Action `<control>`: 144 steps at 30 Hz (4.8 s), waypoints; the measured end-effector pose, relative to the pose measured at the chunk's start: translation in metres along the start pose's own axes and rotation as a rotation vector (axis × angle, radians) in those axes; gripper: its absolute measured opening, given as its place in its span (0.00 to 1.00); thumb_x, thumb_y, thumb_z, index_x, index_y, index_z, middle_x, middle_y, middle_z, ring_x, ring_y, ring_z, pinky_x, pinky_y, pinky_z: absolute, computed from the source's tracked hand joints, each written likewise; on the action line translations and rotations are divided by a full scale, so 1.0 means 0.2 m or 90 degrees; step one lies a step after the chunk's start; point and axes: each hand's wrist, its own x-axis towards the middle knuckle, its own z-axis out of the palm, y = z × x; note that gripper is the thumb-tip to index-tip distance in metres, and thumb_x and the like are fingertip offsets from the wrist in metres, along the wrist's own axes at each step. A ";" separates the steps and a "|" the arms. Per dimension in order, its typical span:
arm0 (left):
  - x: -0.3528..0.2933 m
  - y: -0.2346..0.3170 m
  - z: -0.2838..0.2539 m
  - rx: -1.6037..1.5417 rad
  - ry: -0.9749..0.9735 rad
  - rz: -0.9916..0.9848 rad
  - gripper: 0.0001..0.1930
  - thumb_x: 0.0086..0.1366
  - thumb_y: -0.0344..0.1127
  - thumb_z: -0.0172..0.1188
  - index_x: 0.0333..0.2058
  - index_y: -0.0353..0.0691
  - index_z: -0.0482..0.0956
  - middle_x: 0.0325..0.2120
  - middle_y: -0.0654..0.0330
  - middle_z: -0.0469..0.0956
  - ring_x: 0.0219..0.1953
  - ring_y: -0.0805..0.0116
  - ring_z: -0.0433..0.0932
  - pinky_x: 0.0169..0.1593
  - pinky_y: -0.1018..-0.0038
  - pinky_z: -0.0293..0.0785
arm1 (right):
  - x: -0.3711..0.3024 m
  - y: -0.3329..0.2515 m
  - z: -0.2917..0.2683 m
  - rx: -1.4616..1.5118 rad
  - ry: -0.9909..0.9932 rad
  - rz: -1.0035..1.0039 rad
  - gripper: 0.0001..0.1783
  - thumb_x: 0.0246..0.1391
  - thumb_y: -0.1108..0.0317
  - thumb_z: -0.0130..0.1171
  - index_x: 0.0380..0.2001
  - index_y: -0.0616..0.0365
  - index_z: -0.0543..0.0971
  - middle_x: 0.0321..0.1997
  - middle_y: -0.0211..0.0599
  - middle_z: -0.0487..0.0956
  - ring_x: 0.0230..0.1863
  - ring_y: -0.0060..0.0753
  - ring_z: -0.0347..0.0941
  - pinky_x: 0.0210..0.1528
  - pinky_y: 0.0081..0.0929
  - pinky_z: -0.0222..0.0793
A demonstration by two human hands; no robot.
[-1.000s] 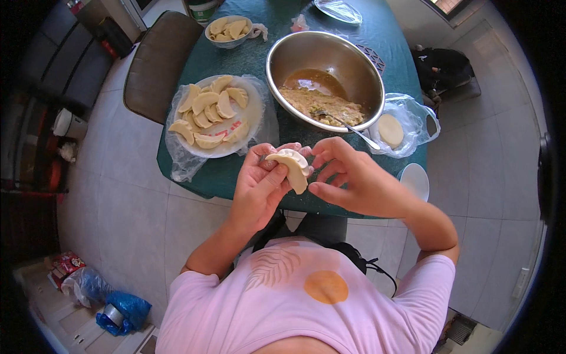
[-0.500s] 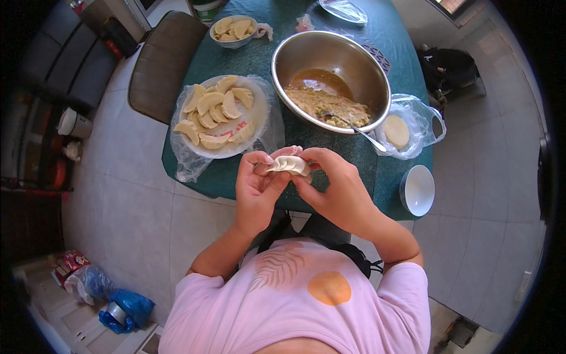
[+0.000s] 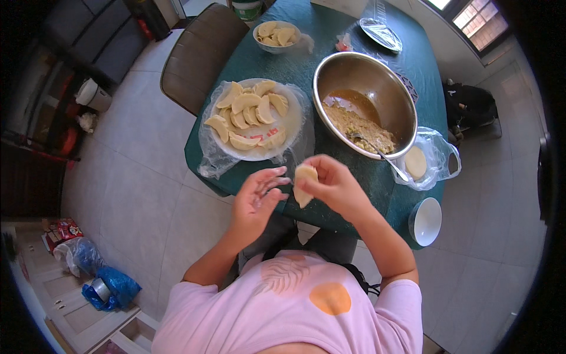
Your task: The person sits at a table and assembles dumplings by hand. They take a round wrapper, scoop a portion of filling from a metal bowl using a spoon, place it in the center of the wrapper, and fold the edges to seal it. The finished dumplings are placed on a plate to the left.
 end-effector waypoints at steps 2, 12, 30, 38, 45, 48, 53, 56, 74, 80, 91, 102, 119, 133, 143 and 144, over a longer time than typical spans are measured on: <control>-0.01 0.01 -0.07 0.031 0.038 0.010 0.15 0.65 0.30 0.50 0.50 0.34 0.65 0.52 0.50 0.67 0.51 0.62 0.71 0.51 0.70 0.70 | 0.11 -0.10 0.03 -0.061 0.019 -0.060 0.14 0.51 0.71 0.60 0.41 0.62 0.71 0.36 0.30 0.76 0.39 0.19 0.73 0.40 0.19 0.70; -0.12 0.03 -0.27 0.084 0.080 0.002 0.10 0.65 0.28 0.49 0.44 0.34 0.67 0.47 0.49 0.71 0.47 0.60 0.74 0.50 0.66 0.71 | 0.80 -0.32 0.03 -0.457 0.108 0.031 0.21 0.47 0.66 0.63 0.41 0.69 0.73 0.35 0.40 0.76 0.33 0.29 0.75 0.34 0.23 0.74; 0.46 0.40 -0.45 0.935 -0.129 0.340 0.19 0.46 0.28 0.64 0.40 0.42 0.72 0.41 0.59 0.74 0.49 0.60 0.67 0.50 0.64 0.57 | 0.79 -0.07 0.21 0.150 0.064 0.295 0.15 0.57 0.70 0.50 0.47 0.63 0.66 0.39 0.44 0.75 0.36 0.37 0.76 0.32 0.24 0.75; 0.68 0.33 -0.51 1.013 -0.291 0.216 0.20 0.44 0.31 0.66 0.39 0.44 0.72 0.37 0.58 0.73 0.46 0.59 0.69 0.50 0.66 0.55 | 0.84 -0.03 0.17 0.227 0.072 0.285 0.14 0.57 0.73 0.46 0.46 0.66 0.66 0.40 0.48 0.73 0.38 0.42 0.75 0.35 0.25 0.76; 0.77 0.41 -0.56 1.004 -0.343 0.148 0.17 0.46 0.33 0.65 0.37 0.45 0.72 0.35 0.58 0.76 0.41 0.57 0.72 0.50 0.68 0.56 | 0.82 -0.05 0.19 0.247 0.059 0.173 0.15 0.54 0.77 0.45 0.46 0.69 0.66 0.42 0.47 0.72 0.41 0.41 0.75 0.39 0.26 0.77; 0.81 0.43 -0.57 0.999 -0.343 0.136 0.16 0.47 0.33 0.65 0.36 0.45 0.73 0.33 0.58 0.76 0.40 0.58 0.72 0.50 0.68 0.57 | 0.82 -0.08 0.20 0.220 0.061 0.130 0.14 0.53 0.77 0.45 0.44 0.69 0.68 0.42 0.47 0.73 0.40 0.39 0.76 0.37 0.26 0.78; 0.82 0.40 -0.60 1.033 -0.363 0.135 0.15 0.47 0.32 0.64 0.35 0.45 0.73 0.32 0.57 0.76 0.40 0.58 0.72 0.49 0.67 0.56 | 0.85 -0.04 0.18 0.142 0.002 0.173 0.14 0.56 0.75 0.45 0.45 0.72 0.65 0.41 0.46 0.72 0.40 0.38 0.76 0.41 0.24 0.76; 0.81 0.40 -0.59 1.042 -0.376 0.146 0.14 0.47 0.31 0.62 0.35 0.45 0.73 0.32 0.56 0.75 0.41 0.58 0.73 0.49 0.66 0.55 | 0.83 -0.04 0.20 0.095 0.023 0.189 0.12 0.54 0.75 0.47 0.41 0.72 0.67 0.38 0.45 0.73 0.38 0.37 0.76 0.39 0.23 0.77; 0.73 0.31 -0.42 1.043 -0.461 0.148 0.13 0.47 0.31 0.64 0.34 0.44 0.75 0.33 0.59 0.76 0.43 0.60 0.72 0.48 0.64 0.57 | 0.77 -0.04 0.11 -0.519 0.041 0.061 0.10 0.48 0.74 0.51 0.32 0.70 0.75 0.24 0.45 0.78 0.22 0.32 0.78 0.26 0.25 0.73; 0.72 0.29 -0.41 1.068 -0.447 0.151 0.11 0.47 0.30 0.64 0.32 0.44 0.75 0.31 0.59 0.75 0.41 0.60 0.72 0.48 0.65 0.57 | 0.42 -0.06 0.10 -0.542 -0.016 -0.091 0.14 0.52 0.71 0.49 0.39 0.69 0.70 0.25 0.44 0.77 0.25 0.32 0.78 0.29 0.28 0.73; 0.76 0.28 -0.38 1.049 -0.462 0.198 0.10 0.48 0.26 0.60 0.32 0.43 0.73 0.32 0.59 0.75 0.41 0.61 0.72 0.49 0.65 0.57 | -0.53 -0.23 -0.27 -0.589 0.024 0.008 0.09 0.51 0.69 0.55 0.34 0.63 0.74 0.26 0.44 0.78 0.27 0.44 0.76 0.30 0.32 0.71; 0.71 0.30 -0.31 1.099 -0.432 0.266 0.10 0.48 0.24 0.59 0.31 0.41 0.72 0.32 0.58 0.74 0.41 0.59 0.72 0.48 0.65 0.60 | -0.60 -0.13 -1.11 -0.800 0.364 -0.056 0.06 0.48 0.75 0.60 0.31 0.62 0.77 0.33 0.43 0.77 0.36 0.37 0.75 0.37 0.27 0.72; 0.46 0.31 0.15 0.895 -0.489 0.178 0.12 0.46 0.21 0.61 0.32 0.38 0.74 0.41 0.55 0.75 0.46 0.54 0.72 0.50 0.64 0.67 | -0.43 -0.10 -1.37 -0.753 0.195 -0.020 0.07 0.45 0.74 0.60 0.31 0.60 0.78 0.35 0.43 0.75 0.38 0.42 0.72 0.42 0.30 0.70; 0.52 -0.38 1.10 0.521 -0.734 0.338 0.08 0.53 0.26 0.57 0.34 0.36 0.72 0.43 0.50 0.72 0.51 0.50 0.69 0.56 0.62 0.64 | -0.34 0.07 -1.51 -0.975 0.424 -0.230 0.10 0.52 0.68 0.53 0.35 0.61 0.78 0.40 0.43 0.76 0.44 0.45 0.72 0.47 0.35 0.68; 0.75 -0.79 1.22 0.537 -0.472 0.323 0.07 0.54 0.21 0.50 0.32 0.32 0.73 0.35 0.47 0.75 0.40 0.48 0.74 0.46 0.62 0.70 | -0.34 0.07 -1.53 -0.821 0.479 -0.243 0.07 0.47 0.71 0.58 0.30 0.62 0.79 0.33 0.44 0.76 0.37 0.48 0.72 0.41 0.36 0.69; 0.74 -0.78 1.23 0.529 -0.452 0.299 0.07 0.55 0.21 0.50 0.33 0.32 0.73 0.35 0.47 0.75 0.40 0.50 0.75 0.45 0.64 0.71 | -0.34 0.06 -1.53 -0.825 0.479 -0.255 0.07 0.47 0.71 0.58 0.30 0.62 0.79 0.33 0.44 0.75 0.36 0.49 0.72 0.41 0.36 0.69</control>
